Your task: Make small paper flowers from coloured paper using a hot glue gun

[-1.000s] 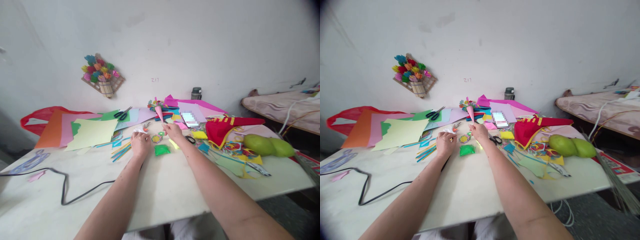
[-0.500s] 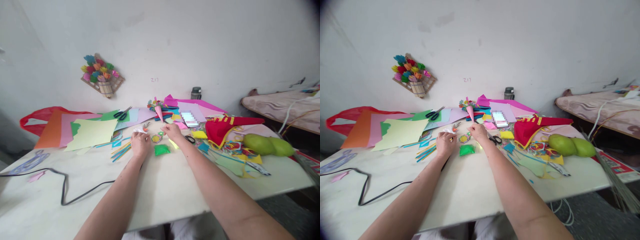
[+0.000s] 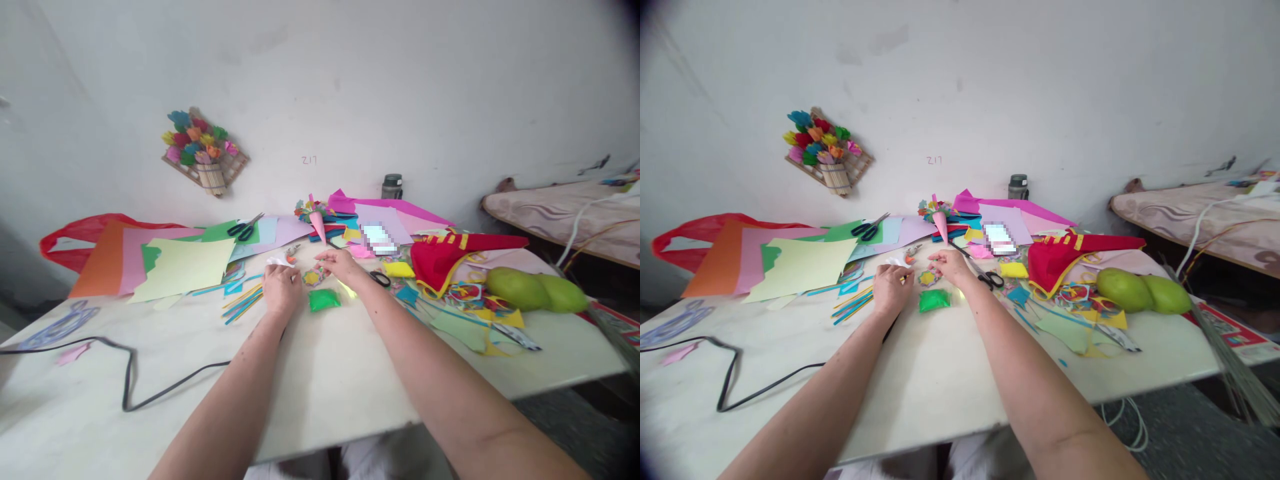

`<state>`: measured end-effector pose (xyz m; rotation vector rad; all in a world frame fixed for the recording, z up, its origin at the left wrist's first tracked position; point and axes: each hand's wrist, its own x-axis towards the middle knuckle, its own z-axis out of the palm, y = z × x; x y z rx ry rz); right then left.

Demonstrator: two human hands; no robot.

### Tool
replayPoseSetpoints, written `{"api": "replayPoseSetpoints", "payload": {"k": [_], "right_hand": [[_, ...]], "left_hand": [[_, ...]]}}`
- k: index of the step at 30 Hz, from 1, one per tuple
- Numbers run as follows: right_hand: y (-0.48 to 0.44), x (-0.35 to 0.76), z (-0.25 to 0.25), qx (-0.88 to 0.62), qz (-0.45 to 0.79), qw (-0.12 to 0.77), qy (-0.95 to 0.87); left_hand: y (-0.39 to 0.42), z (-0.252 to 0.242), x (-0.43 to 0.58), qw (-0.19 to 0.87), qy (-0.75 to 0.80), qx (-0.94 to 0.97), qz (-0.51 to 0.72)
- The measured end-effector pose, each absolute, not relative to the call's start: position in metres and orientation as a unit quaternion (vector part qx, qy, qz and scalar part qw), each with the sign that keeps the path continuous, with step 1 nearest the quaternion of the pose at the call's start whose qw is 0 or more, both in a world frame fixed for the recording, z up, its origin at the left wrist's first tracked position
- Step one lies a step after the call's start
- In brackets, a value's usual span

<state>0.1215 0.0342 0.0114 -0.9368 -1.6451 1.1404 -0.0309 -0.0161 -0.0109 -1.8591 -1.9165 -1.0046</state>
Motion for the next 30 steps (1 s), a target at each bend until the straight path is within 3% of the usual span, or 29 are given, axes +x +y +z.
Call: {"api": "replayPoseSetpoints", "payload": {"k": [9, 18, 30], "right_hand": [[0.0286, 0.1199, 0.0127, -0.362, 0.462, 0.458, -0.667], [0.029, 0.1243, 0.0144, -0.338, 0.538, 0.458, -0.621], [0.0322, 0.1243, 0.0105, -0.337, 0.511, 0.454, -0.647]], "left_hand": [[-0.0159, -0.0117, -0.0313, 0.149, -0.661, -0.647, -0.351], [-0.0165, -0.0114, -0.0309, 0.151, -0.661, -0.648, -0.348], [-0.0175, -0.0106, -0.0305, 0.148, -0.663, -0.644, -0.35]]}}
